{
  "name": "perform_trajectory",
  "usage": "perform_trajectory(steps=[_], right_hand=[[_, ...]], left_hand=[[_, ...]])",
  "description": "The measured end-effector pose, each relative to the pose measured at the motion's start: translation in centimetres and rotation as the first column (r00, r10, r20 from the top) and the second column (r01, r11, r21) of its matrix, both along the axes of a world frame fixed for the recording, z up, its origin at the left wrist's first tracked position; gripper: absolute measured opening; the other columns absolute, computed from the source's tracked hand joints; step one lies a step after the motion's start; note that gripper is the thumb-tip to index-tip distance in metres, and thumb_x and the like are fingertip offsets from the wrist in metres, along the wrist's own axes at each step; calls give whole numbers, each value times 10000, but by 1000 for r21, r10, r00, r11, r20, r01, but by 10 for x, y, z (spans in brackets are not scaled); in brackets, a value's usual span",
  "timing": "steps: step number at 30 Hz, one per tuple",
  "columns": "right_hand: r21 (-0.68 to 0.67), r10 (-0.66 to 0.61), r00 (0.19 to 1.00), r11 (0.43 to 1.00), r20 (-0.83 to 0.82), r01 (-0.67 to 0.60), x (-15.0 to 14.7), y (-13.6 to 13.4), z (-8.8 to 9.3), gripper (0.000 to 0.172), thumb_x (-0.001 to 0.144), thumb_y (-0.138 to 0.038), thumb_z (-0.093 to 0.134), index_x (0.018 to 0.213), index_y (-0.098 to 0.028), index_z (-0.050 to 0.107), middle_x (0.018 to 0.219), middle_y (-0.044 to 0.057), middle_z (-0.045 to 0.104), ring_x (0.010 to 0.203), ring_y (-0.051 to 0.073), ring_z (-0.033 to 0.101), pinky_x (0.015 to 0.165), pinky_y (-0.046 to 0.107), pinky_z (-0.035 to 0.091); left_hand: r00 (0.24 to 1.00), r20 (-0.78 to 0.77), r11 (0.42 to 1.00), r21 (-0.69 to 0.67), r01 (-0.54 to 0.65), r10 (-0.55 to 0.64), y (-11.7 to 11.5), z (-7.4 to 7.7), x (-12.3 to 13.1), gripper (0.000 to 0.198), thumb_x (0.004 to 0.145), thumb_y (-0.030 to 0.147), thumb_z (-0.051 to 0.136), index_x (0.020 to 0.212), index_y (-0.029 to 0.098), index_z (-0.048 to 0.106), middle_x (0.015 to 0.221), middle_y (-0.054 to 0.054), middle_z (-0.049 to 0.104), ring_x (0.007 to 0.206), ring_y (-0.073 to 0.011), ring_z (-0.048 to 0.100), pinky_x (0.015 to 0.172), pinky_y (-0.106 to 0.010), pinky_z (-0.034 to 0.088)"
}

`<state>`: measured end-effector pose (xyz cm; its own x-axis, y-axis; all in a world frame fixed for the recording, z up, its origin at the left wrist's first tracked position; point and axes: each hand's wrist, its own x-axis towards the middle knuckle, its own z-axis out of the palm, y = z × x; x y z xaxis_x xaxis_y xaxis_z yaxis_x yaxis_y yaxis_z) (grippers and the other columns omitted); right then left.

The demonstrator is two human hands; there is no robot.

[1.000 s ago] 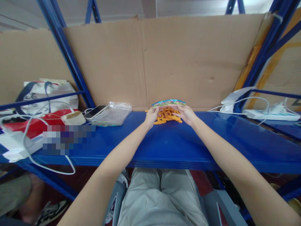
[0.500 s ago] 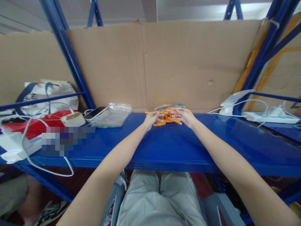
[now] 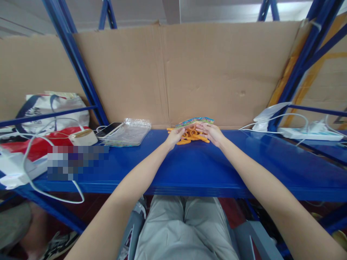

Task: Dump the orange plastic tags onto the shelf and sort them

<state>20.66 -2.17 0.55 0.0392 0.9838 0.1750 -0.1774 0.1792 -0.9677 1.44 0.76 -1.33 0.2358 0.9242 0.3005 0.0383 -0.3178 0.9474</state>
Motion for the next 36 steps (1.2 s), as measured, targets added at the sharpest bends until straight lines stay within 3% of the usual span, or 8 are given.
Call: perform_trajectory(steps=[4, 9, 14, 17, 23, 27, 32, 36], right_hand=[[-11, 6, 999, 1000, 50, -5, 5, -2, 1, 202, 1003, -207, 498, 906, -215, 674, 1159, 75, 761, 881, 165, 755, 958, 384, 561], [55, -25, 991, 998, 129, 18, 10, 4, -1, 101, 958, -260, 608, 928, -214, 692, 1110, 78, 774, 910, 187, 761, 906, 363, 585], [280, -99, 986, 958, 133, 59, 13, 12, 1, 172, 882, -389, 716, 910, -220, 718, 1107, 91, 774, 1126, 230, 704, 1024, 429, 522], [404, -98, 993, 912, 68, 63, 11, 15, 3, 220, 848, -435, 743, 934, -233, 728, 1147, 78, 764, 1174, 229, 680, 1085, 425, 477], [465, -96, 994, 883, 43, 65, 10, 15, 2, 339, 777, -527, 782, 946, -243, 706, 1156, 70, 762, 1183, 231, 673, 1121, 438, 449], [423, -100, 992, 904, 79, 57, 13, 13, 3, 380, 769, -529, 786, 985, -236, 677, 1169, 83, 757, 1156, 228, 687, 1082, 434, 484], [239, -84, 983, 970, 165, 43, 15, 10, 0, 272, 839, -434, 751, 969, -233, 620, 969, 74, 794, 896, 215, 761, 904, 420, 578], [163, -47, 977, 987, 207, 13, 12, 8, -4, 214, 884, -415, 702, 944, -217, 649, 899, 64, 793, 910, 205, 758, 885, 386, 574]], left_hand=[[991, -20, 990, -45, -133, 133, 9, -5, -3, 302, 872, 342, 717, 1124, 175, 716, 1119, -126, 770, 927, -201, 742, 645, -218, 523], [979, 20, 979, -33, -203, 204, 14, -6, -3, 301, 910, 382, 679, 1109, 159, 718, 1012, -121, 788, 765, -174, 749, 565, -201, 505], [978, 102, 960, 194, -200, 183, 17, -1, -3, 269, 940, 357, 632, 1051, 140, 746, 1101, -119, 777, 971, -218, 745, 780, -287, 582], [987, 97, 924, 349, -156, 129, 18, -1, -3, 265, 939, 345, 623, 1038, 143, 763, 1117, -104, 776, 1092, -242, 711, 955, -358, 554], [987, 44, 862, 482, -158, 156, 20, -2, -3, 275, 943, 346, 609, 1067, 153, 761, 1120, -97, 775, 1137, -248, 690, 1065, -396, 496], [985, 72, 898, 406, -170, 155, 21, -2, -3, 284, 928, 354, 637, 1117, 159, 720, 1132, -105, 771, 1072, -236, 721, 964, -377, 564], [993, 11, 985, 126, -114, 114, 15, -4, -3, 428, 939, 346, 641, 1316, 147, 599, 991, -117, 793, 710, -179, 756, 658, -273, 596], [993, -11, 992, 58, -116, 117, 10, -2, -4, 292, 946, 363, 631, 1120, 143, 715, 1010, -121, 792, 768, -195, 766, 647, -249, 578]])
